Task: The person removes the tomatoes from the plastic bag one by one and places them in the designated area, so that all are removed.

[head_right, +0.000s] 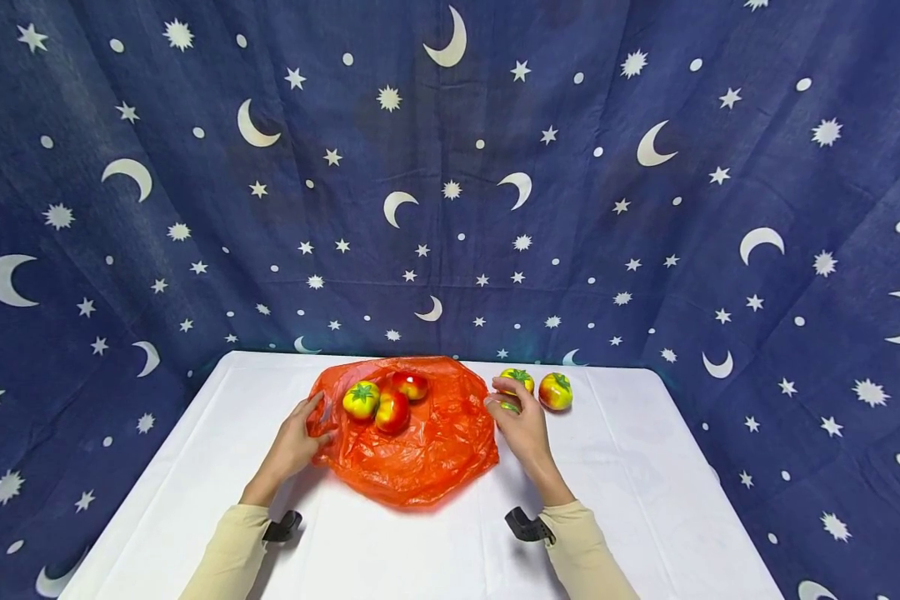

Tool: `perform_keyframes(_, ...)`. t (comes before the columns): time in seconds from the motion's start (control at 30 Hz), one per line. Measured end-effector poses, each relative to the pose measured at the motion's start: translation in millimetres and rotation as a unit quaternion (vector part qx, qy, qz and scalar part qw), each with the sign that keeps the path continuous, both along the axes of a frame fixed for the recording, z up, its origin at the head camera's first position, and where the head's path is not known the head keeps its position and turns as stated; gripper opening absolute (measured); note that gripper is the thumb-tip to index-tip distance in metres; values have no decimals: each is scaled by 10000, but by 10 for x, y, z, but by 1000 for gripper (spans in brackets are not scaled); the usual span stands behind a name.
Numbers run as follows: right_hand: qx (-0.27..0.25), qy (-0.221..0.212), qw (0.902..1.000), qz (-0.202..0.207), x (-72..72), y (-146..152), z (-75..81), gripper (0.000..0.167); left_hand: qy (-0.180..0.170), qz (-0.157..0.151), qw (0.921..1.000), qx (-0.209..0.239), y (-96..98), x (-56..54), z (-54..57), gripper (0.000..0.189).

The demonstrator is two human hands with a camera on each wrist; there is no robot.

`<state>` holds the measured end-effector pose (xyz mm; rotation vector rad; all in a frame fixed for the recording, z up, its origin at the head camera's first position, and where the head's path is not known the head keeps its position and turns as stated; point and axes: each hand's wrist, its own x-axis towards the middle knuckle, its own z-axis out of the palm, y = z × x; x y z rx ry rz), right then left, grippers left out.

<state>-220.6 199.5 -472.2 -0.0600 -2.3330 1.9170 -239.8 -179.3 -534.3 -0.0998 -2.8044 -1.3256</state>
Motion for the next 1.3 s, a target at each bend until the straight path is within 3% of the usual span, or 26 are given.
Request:
perform_keyframes(0.3,230,93,9993,284,-38,-213,20,42,-94,78,9999,13,10,-4,20,80)
perform_keyframes(0.67,-78,360,9954,883,-71,-424,25,41,-72,37,10000,42,-2,5,28,82)
perform_keyframes(1.03,89,359,9939,1042,-118,-622,22,41,46,58,10000,16,-1,18,42,82)
perform_keyframes(1.3,277,433,9923,1125,-202,-739,-88,43,27,50,10000,-3,0,17,30,83)
